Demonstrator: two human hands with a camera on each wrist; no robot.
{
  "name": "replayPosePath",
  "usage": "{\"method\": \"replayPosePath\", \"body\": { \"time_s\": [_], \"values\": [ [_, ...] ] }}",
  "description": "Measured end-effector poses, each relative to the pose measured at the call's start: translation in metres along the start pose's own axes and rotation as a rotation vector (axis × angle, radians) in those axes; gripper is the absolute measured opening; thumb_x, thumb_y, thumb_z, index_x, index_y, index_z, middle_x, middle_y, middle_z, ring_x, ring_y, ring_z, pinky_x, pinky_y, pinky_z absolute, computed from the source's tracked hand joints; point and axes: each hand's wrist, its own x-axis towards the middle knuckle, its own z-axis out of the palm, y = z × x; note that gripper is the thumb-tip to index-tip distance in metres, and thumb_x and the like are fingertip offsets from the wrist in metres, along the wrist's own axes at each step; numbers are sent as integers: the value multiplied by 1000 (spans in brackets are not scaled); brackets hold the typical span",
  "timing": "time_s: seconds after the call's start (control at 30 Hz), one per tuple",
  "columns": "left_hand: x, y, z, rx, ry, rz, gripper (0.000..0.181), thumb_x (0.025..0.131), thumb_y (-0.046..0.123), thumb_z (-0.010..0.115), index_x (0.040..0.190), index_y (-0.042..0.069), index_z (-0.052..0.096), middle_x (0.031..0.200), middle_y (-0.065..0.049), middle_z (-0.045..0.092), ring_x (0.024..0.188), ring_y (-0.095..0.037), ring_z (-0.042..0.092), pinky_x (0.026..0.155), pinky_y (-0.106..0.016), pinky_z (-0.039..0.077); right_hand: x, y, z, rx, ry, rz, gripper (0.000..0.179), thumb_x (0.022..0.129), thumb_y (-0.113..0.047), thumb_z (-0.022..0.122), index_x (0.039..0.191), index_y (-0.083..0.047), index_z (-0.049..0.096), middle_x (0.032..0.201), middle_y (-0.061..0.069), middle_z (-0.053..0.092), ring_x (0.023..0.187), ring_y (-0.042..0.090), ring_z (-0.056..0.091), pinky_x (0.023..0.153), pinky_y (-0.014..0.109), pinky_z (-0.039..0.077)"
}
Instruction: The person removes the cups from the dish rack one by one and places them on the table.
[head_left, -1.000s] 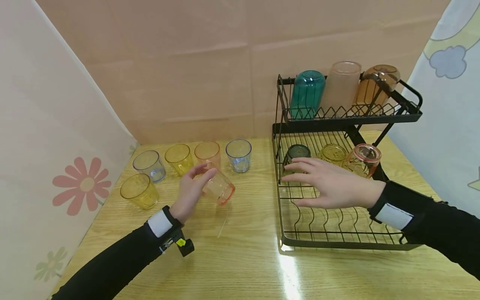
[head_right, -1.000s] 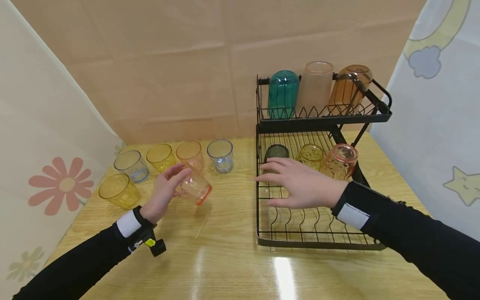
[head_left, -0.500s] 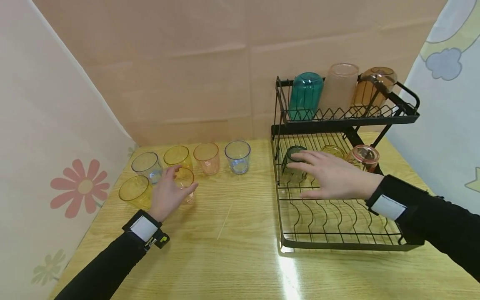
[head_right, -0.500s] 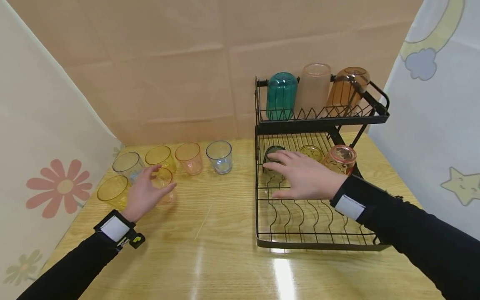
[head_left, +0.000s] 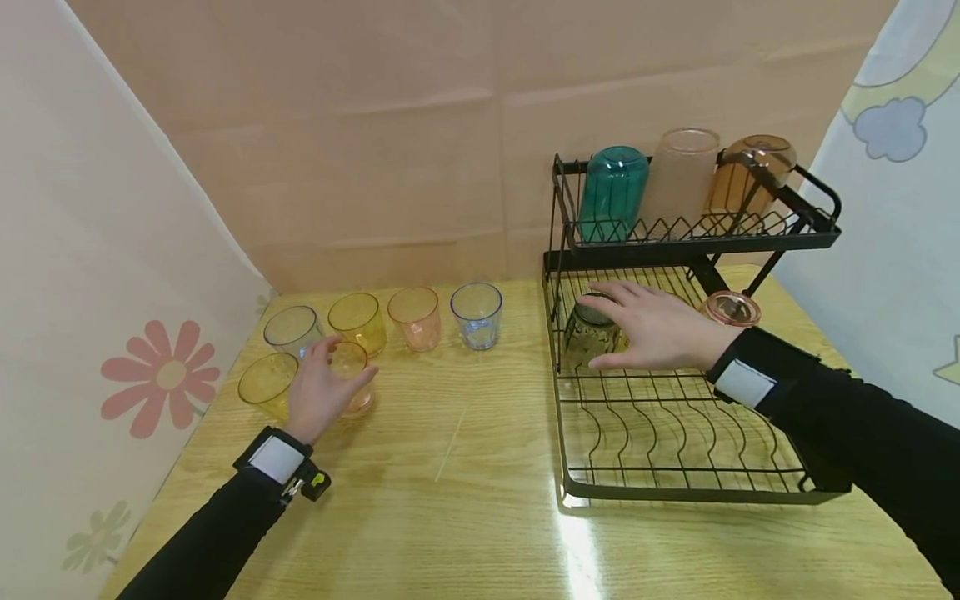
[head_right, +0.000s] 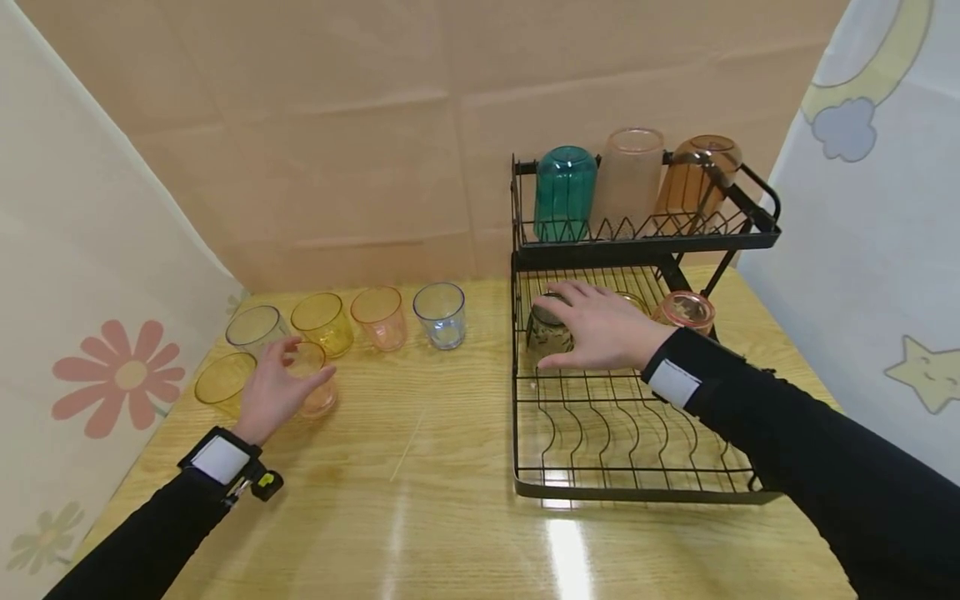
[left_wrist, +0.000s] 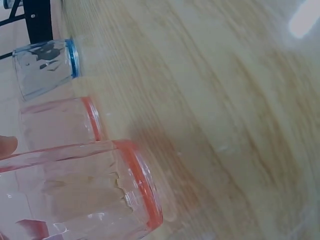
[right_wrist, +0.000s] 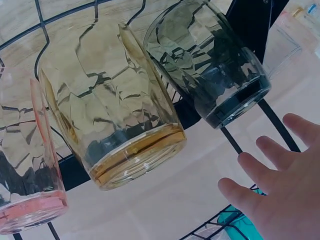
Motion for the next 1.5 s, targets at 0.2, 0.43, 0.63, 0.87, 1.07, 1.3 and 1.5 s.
{"method": "replayPosePath", "body": {
  "time_s": [0.2,0.43,0.63,0.87,1.07,1.3,1.5],
  "values": [
    [0,-3,1,-23,8,2,80,73,57,64,128,3,40,117,-18,45,99,-33,48,70,-44,43,5,1,1,-2,-31,26,94,72,-78,42,143,-19,26,145,16,24,129,39,23,97,58,22],
    [2,-4,1,7,-2,46,84,75,60,60,129,0,38,121,-23,43,106,-38,45,75,-49,43,8,0,-1,-4,-26,27,95,71,-79,43,143,-18,27,144,16,25,129,37,24,98,57,23],
    [3,0,-6,141,5,143,86,78,65,53,131,0,35,131,-26,34,117,-43,34,72,-57,43,14,2,-1,-5,-37,49,98,71,-78,45,144,-16,25,144,18,24,129,40,22,95,60,25],
    [9,14,-18,247,71,254,88,77,66,53,137,5,33,139,-26,28,123,-44,28,82,-60,37,21,8,1,0,-28,70,98,71,-79,42,143,-15,26,143,18,25,127,41,25,90,61,30],
    [18,36,-25,331,95,290,94,72,72,52,140,10,30,144,-21,21,131,-41,16,97,-64,12,28,10,3,6,-35,86,99,71,-80,41,143,-14,25,144,18,24,128,40,25,92,58,30],
    [25,66,-20,329,151,367,99,70,78,46,144,15,24,145,-19,20,133,-39,12,97,-64,9,39,10,10,35,-61,138,100,72,-80,38,144,-12,22,145,21,21,128,43,22,92,59,29],
    [25,90,-9,326,158,421,100,69,81,40,145,19,21,147,-17,18,135,-36,8,96,-65,11,46,6,28,91,-68,190,100,74,-80,34,144,-10,20,142,26,22,125,48,24,91,57,32]
  ]
}}
